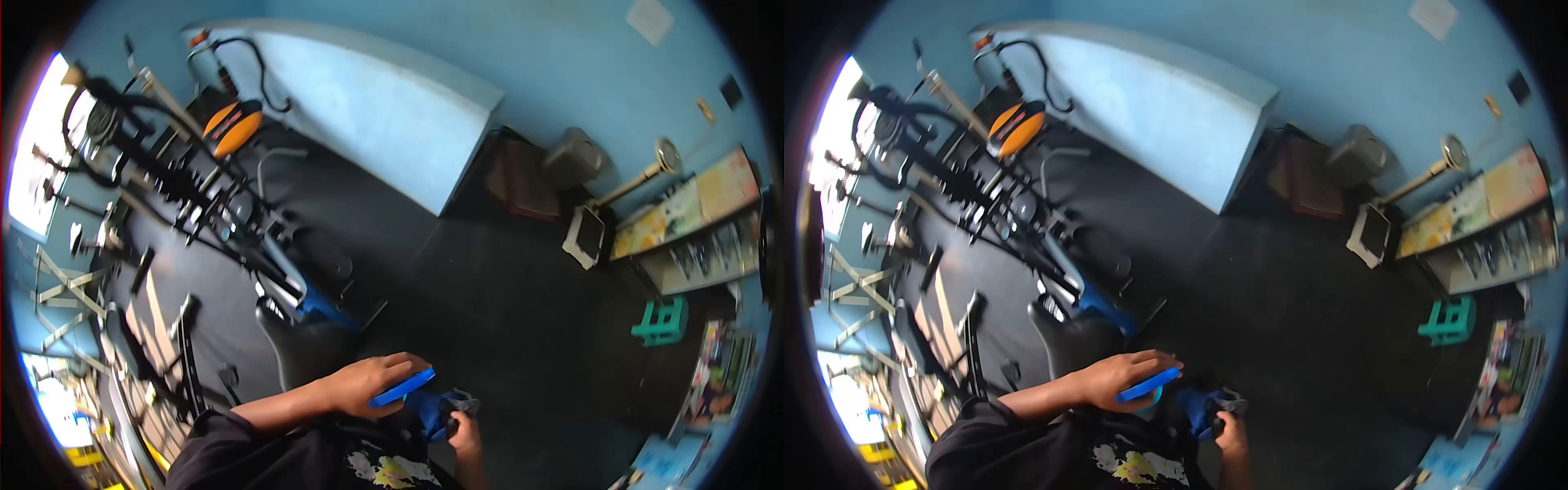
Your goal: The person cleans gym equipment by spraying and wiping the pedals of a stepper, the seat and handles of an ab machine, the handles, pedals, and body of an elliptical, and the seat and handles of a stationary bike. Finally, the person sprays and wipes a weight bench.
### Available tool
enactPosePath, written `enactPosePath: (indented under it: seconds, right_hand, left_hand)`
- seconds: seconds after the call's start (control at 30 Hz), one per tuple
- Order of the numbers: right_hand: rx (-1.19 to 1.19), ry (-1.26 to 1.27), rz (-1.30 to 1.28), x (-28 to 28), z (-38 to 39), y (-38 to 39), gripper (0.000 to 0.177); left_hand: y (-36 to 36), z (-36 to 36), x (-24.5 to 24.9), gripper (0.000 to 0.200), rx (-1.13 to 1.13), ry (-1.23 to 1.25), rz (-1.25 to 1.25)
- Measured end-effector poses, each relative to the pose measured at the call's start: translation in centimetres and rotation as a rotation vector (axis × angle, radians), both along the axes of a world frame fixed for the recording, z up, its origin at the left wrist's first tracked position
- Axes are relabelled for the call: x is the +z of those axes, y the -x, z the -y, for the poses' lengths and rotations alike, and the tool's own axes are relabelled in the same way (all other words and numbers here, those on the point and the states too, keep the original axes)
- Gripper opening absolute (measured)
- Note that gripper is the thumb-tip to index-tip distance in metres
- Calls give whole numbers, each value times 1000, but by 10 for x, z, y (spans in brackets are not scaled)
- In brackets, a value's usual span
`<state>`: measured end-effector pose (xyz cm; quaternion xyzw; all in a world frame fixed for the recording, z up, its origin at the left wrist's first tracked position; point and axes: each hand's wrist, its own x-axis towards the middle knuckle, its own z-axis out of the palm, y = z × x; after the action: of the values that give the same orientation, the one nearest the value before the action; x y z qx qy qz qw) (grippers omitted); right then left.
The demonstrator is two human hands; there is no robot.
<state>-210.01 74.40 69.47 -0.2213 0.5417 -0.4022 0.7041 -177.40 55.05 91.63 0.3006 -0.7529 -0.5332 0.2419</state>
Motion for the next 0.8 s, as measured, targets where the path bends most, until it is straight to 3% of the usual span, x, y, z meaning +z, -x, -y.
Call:
enactPosePath:
  seconds: [0.03,0.1,0.17,0.27,0.33,0.43,0.57,0.8]
  right_hand:
    - [-302,-331,344,17,9,29,53]
    - [-218,-238,289,23,32,93,55]
    - [-314,-236,319,39,68,136,56]
    - [-227,-133,378,83,142,163,55]
    - [-193,-39,419,90,188,159,53]
    - [-140,157,244,69,258,146,44]
    - [-202,-74,132,37,326,111,32]
    - [-7,-332,338,44,385,111,42]
  left_hand:
    - [22,-12,-7,51,37,52,-9]
    - [57,-22,-7,52,121,27,18]
    - [82,-35,-24,53,239,-13,92]
    - [99,-44,-38,56,396,16,127]
    - [102,-46,-47,58,499,-19,88]
    - [108,-40,-46,58,685,-203,-15]
    - [117,-19,-66,59,914,-158,-75]
    - [129,75,-139,57,1151,-235,-118]
